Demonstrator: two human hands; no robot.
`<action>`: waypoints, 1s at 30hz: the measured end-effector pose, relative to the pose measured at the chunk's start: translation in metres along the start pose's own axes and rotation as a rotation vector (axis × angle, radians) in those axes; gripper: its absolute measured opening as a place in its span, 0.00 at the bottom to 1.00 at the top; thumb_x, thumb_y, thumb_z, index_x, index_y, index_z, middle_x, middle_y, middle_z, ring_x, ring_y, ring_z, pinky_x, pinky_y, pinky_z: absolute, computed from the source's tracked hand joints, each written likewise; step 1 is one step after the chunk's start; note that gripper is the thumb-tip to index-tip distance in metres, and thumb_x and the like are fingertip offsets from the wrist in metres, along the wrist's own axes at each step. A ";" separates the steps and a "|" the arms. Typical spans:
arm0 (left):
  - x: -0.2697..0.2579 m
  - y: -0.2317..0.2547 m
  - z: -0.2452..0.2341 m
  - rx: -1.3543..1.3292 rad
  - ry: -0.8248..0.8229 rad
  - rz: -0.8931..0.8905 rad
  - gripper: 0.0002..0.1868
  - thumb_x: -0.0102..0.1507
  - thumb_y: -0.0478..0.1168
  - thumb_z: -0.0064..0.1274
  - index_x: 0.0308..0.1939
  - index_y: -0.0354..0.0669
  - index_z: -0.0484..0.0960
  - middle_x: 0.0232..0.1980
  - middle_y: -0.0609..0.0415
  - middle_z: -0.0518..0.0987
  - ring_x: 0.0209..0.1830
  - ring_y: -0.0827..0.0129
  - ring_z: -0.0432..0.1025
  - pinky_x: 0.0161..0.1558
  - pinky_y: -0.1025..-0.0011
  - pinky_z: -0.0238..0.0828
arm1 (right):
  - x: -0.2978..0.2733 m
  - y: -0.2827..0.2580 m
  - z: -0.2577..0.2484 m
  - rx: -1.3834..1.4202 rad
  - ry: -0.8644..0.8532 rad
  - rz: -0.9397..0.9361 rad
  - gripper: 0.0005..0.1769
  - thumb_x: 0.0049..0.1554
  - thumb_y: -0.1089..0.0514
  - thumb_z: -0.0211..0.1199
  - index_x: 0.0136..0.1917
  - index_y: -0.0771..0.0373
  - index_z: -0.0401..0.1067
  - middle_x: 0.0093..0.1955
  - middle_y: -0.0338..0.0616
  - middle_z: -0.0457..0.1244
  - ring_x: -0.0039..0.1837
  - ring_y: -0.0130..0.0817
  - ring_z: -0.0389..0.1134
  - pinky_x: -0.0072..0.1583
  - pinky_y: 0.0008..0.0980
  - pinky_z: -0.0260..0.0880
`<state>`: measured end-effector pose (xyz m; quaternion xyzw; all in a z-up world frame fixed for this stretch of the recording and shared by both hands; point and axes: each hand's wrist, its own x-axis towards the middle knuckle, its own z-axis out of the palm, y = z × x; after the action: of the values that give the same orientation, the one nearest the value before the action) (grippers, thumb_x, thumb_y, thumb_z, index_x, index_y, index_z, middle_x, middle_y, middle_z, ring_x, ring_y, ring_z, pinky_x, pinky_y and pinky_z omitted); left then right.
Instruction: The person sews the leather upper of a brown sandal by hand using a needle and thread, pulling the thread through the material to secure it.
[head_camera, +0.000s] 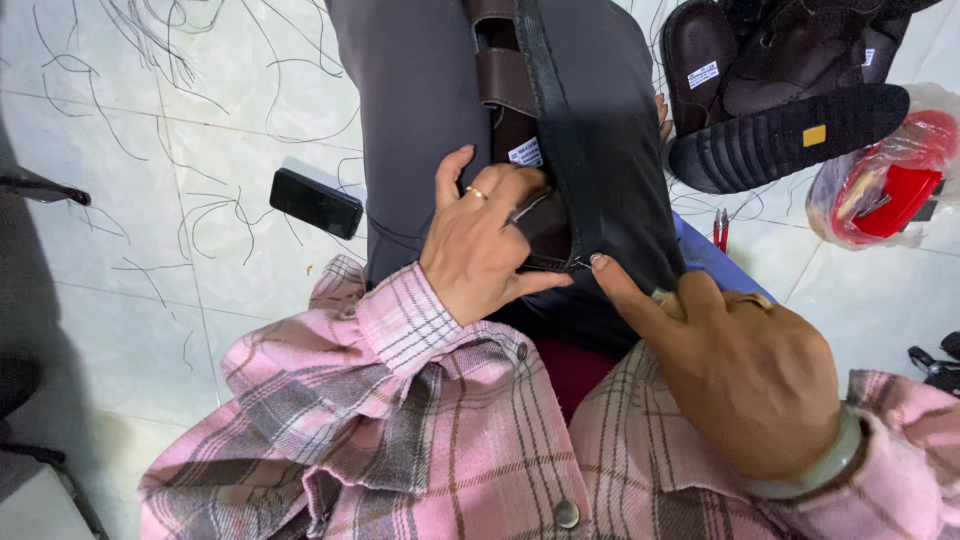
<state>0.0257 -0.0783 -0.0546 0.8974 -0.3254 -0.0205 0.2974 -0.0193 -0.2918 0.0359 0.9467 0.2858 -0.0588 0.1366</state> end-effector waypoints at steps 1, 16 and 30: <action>0.000 -0.001 0.002 0.000 0.002 -0.004 0.31 0.45 0.63 0.66 0.10 0.40 0.74 0.50 0.46 0.71 0.50 0.56 0.65 0.58 0.43 0.45 | 0.000 0.002 0.009 -0.001 0.000 -0.004 0.32 0.50 0.62 0.57 0.63 0.28 0.64 0.28 0.29 0.50 0.23 0.23 0.51 0.27 0.25 0.54; -0.016 0.004 -0.023 -0.036 0.092 0.045 0.38 0.55 0.68 0.40 0.41 0.31 0.75 0.48 0.44 0.71 0.48 0.52 0.70 0.57 0.47 0.53 | 0.003 -0.007 0.041 0.382 0.039 -0.052 0.20 0.52 0.42 0.59 0.57 0.45 0.66 0.34 0.33 0.55 0.30 0.31 0.61 0.29 0.32 0.59; -0.023 -0.005 -0.021 -0.382 -0.042 -0.285 0.12 0.59 0.38 0.52 0.25 0.48 0.64 0.18 0.59 0.69 0.15 0.67 0.66 0.24 0.67 0.62 | 0.017 -0.018 0.019 0.514 -0.125 0.085 0.26 0.55 0.50 0.50 0.68 0.49 0.57 0.37 0.38 0.58 0.32 0.38 0.64 0.29 0.40 0.63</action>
<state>0.0154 -0.0506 -0.0434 0.8610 -0.1917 -0.1421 0.4492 -0.0156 -0.2737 0.0101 0.9559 0.2125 -0.1821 -0.0885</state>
